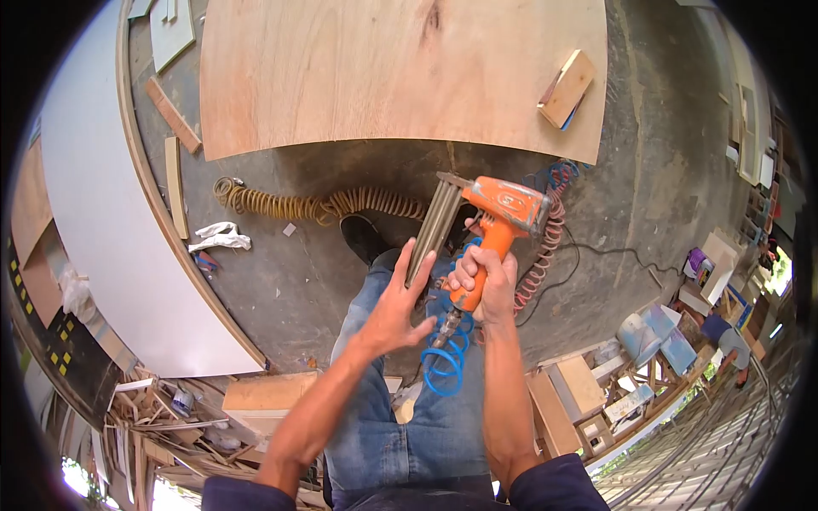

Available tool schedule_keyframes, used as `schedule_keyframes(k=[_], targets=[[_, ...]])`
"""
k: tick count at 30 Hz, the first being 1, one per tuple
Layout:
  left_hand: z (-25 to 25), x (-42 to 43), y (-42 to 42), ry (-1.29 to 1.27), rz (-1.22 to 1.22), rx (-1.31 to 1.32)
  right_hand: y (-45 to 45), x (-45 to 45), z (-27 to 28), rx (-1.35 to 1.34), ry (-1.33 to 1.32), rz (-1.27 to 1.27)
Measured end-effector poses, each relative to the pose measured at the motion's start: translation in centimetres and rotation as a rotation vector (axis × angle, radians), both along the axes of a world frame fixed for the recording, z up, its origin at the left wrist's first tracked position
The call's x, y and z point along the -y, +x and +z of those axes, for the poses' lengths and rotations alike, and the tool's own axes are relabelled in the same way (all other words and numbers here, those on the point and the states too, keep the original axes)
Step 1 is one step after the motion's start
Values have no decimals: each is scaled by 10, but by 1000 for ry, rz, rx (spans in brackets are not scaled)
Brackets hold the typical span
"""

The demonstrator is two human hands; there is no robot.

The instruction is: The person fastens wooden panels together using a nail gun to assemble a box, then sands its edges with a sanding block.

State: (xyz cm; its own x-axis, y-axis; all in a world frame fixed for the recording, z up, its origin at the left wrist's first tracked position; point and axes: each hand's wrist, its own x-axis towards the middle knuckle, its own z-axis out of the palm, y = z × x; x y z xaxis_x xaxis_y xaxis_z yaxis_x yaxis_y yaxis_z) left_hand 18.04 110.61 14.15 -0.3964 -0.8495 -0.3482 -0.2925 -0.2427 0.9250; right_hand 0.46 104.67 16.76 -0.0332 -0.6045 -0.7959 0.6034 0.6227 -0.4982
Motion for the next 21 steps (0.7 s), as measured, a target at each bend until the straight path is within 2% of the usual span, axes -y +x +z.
schedule_keyframes(k=[3, 8, 10, 14, 16, 18, 19, 20, 21], targets=[[-1, -18, -9, 8, 137, 51, -1, -16, 2, 27, 22, -35], [9, -32, -9, -12, 158, 148, -1, -43, 2, 105, 28, -184], [7, -47, -12, -120, 310, 266, -2, -46, -1, 109, 16, -219], [28, -55, -13, -71, 488, 329, -6, -51, -5, 186, -27, -274], [34, -56, -6, -84, 500, 296, -11, -54, -8, 238, -41, -281], [32, -64, 5, 38, 618, 75, -19, -54, -7, 306, -40, -295], [30, -63, 6, 195, 852, -73, -24, -50, -5, 358, -40, -315], [25, -65, 8, 195, 852, -73, -23, -51, -5, 357, -40, -315], [24, -59, 6, 350, 1107, -204, -25, -51, -3, 374, -32, -332]])
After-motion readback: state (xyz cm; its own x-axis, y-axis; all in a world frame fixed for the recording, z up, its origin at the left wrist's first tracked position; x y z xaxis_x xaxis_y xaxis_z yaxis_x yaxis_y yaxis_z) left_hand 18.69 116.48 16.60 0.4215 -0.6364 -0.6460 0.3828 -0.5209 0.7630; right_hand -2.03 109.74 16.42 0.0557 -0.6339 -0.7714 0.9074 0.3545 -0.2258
